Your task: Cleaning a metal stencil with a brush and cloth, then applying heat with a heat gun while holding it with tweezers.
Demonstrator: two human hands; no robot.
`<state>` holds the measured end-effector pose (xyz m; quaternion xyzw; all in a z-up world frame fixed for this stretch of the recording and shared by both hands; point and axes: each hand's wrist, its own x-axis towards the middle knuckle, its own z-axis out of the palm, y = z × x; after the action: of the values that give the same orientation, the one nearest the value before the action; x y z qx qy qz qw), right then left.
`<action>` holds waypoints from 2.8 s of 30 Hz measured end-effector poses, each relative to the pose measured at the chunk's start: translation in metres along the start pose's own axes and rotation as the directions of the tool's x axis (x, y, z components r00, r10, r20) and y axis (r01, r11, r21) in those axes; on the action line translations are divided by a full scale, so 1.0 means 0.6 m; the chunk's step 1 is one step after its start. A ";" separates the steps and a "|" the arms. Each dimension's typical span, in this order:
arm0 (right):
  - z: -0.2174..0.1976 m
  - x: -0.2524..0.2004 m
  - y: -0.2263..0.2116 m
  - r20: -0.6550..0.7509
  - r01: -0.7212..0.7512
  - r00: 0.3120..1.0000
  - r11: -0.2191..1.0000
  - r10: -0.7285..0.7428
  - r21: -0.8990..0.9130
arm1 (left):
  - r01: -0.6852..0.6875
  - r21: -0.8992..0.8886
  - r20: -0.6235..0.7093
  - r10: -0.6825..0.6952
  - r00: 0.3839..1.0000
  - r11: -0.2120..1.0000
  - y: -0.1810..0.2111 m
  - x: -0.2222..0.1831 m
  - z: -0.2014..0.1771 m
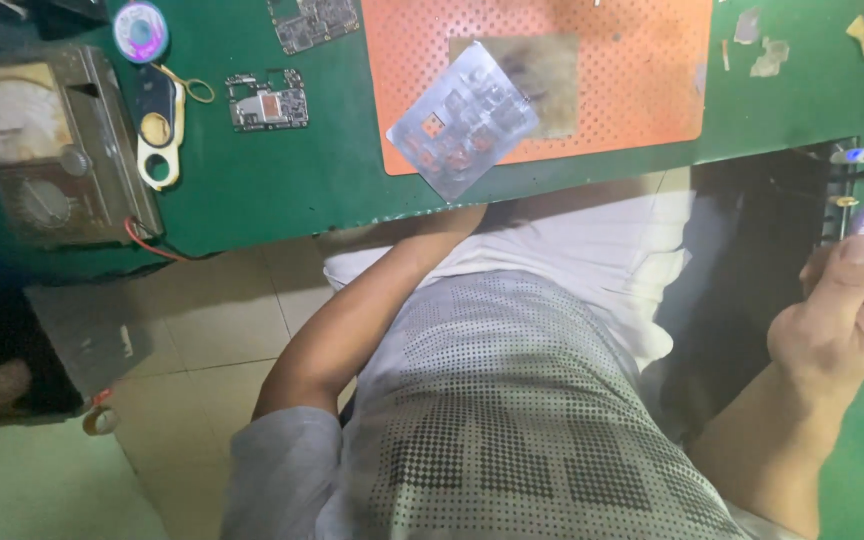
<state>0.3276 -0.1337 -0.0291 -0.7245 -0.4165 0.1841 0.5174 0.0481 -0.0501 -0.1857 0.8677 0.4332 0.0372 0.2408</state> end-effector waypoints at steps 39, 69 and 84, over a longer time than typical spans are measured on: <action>0.097 -0.007 -0.122 0.416 0.442 0.823 0.896 -0.386 -0.043 | -0.254 0.115 -0.358 0.279 0.891 0.960 0.046 0.050 -0.407; 0.139 0.008 -0.228 0.873 0.869 0.487 0.097 0.005 -0.485 | -0.004 -0.458 -0.539 -0.274 0.796 0.889 0.084 -0.022 -0.338; 0.145 0.023 -0.222 0.870 0.864 0.490 0.095 0.058 -0.494 | -0.307 -0.362 -0.462 0.117 0.879 0.880 0.048 -0.051 -0.367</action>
<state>0.2197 -0.0551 0.0590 -0.5563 -0.8048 -0.0140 -0.2065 -0.0100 -0.0032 0.0256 0.8079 0.3565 0.3459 0.3172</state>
